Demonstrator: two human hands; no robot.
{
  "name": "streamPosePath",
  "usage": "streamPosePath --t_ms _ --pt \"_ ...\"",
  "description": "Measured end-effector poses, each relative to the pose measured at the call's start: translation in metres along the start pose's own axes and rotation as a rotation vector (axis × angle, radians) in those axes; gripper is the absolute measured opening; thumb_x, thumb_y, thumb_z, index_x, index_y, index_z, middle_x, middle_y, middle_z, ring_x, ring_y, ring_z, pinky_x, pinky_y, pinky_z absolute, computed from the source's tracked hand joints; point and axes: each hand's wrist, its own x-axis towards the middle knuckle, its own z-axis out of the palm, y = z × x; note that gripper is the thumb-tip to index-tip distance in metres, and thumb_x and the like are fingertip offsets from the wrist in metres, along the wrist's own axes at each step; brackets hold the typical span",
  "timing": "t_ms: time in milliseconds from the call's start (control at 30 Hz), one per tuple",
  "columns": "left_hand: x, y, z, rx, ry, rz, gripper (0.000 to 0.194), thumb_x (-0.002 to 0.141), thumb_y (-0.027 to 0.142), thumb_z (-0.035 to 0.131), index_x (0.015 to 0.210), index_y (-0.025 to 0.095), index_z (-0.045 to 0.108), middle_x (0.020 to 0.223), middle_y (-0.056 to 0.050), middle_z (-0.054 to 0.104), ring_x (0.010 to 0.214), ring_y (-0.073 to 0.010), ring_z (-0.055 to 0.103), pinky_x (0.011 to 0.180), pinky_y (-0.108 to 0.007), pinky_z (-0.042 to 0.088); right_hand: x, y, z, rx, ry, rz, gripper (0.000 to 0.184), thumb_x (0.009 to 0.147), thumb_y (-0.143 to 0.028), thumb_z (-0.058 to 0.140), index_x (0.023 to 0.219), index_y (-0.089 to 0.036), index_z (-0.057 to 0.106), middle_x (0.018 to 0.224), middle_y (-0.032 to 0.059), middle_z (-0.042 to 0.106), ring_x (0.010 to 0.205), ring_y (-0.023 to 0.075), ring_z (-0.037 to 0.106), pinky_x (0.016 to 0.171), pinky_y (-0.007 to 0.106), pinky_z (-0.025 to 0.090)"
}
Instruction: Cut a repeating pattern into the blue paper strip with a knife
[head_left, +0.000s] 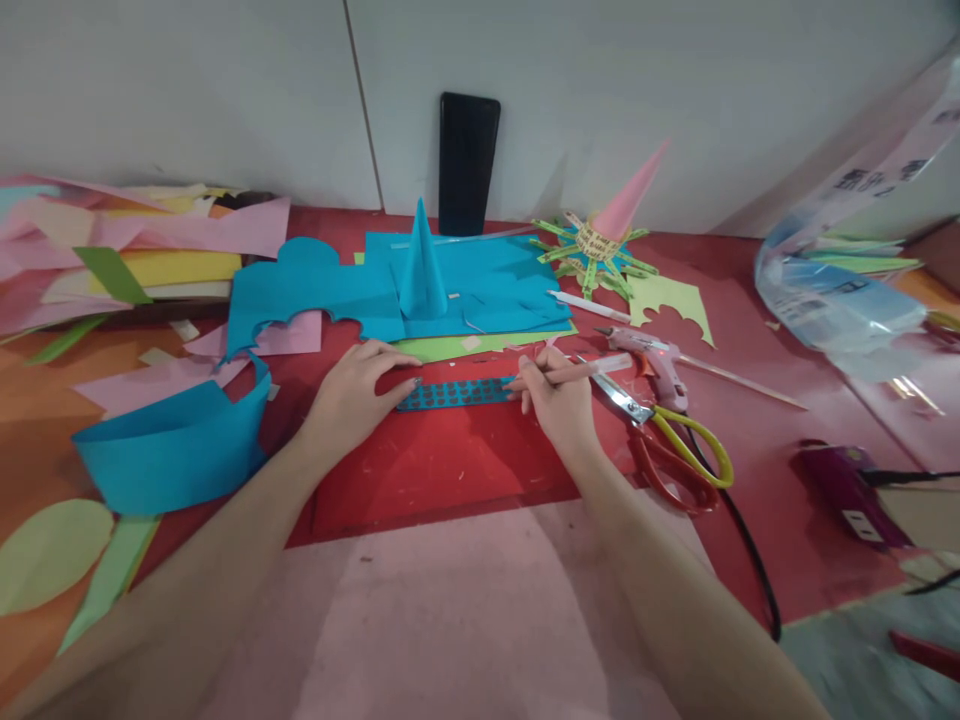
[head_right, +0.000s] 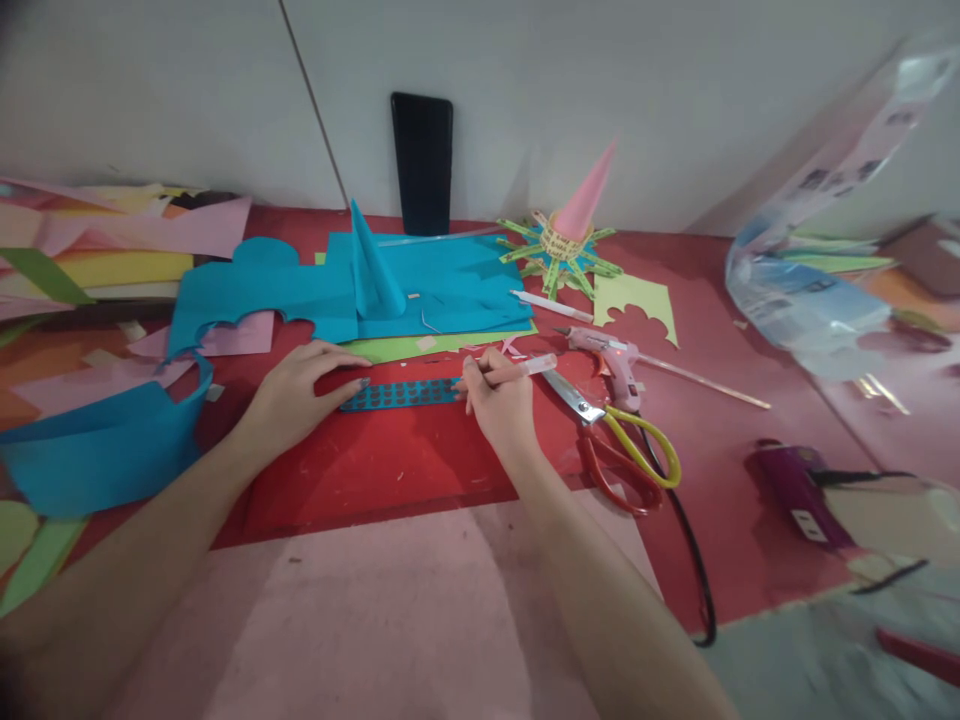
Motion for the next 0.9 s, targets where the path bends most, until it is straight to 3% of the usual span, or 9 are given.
streamPosePath --t_ms 900 --pt "0.0002 0.0003 -0.0002 -0.019 0.005 0.017 0.024 0.086 0.034 0.05 0.101 0.02 0.063 0.101 -0.006 0.058 0.097 -0.022 0.053 0.086 -0.035 0.042 -0.0009 -0.0016 -0.0003 -0.066 -0.01 0.01 0.03 0.079 -0.019 0.051 0.052 -0.022 0.038 0.034 -0.0082 0.046 0.044 0.013 0.061 0.051 0.021 0.047"
